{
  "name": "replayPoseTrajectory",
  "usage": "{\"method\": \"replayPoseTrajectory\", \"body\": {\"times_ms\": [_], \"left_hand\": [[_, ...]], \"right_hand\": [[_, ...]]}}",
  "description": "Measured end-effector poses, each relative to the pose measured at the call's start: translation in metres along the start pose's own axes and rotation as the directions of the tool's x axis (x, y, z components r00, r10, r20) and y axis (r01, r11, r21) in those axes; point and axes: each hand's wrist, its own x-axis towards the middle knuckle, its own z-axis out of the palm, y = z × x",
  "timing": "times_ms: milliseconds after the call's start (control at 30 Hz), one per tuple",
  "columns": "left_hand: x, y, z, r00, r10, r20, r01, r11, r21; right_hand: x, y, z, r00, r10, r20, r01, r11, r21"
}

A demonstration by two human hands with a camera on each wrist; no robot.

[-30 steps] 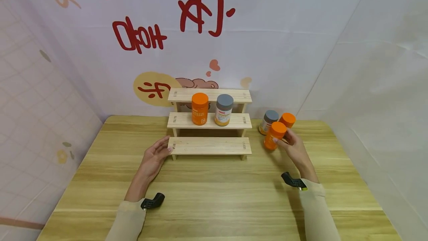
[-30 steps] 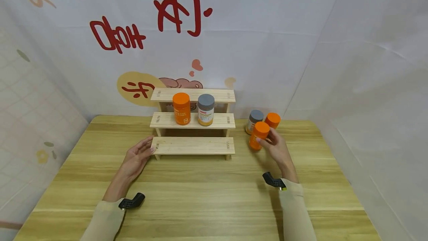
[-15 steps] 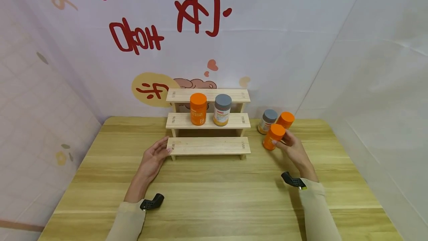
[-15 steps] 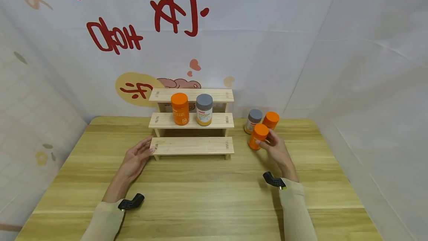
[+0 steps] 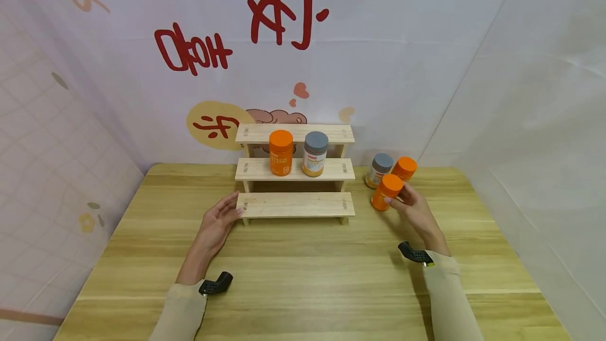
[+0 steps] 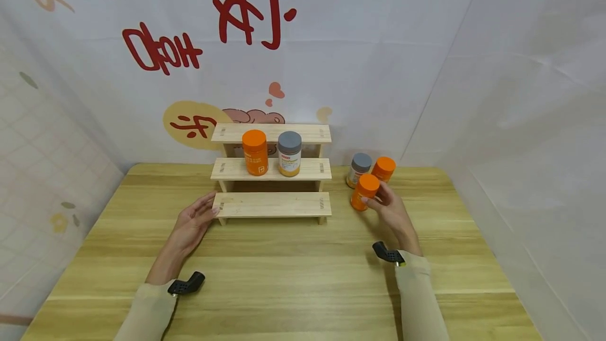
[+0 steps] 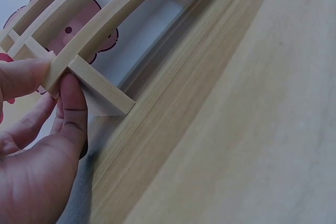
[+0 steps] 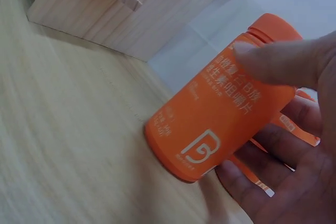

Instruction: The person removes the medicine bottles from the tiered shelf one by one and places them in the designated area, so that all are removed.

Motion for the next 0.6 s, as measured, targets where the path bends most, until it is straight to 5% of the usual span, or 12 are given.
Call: {"method": "replayPoseTrajectory", "body": {"times_ms": [267,600], "left_hand": [[0.0,0.001,0.0,1.0,-0.003,-0.007,0.003,1.0,-0.002],[-0.001,0.002,0.002,1.0,-0.003,-0.006,0.003,1.0,-0.002]], "right_hand": [[-0.005,-0.02,-0.006,0.999,-0.001,-0.043,0.002,1.0,0.012],[-0.01,-0.043,-0.007,0.985,-0.155,-0.081,0.156,0.988,0.003]]}}
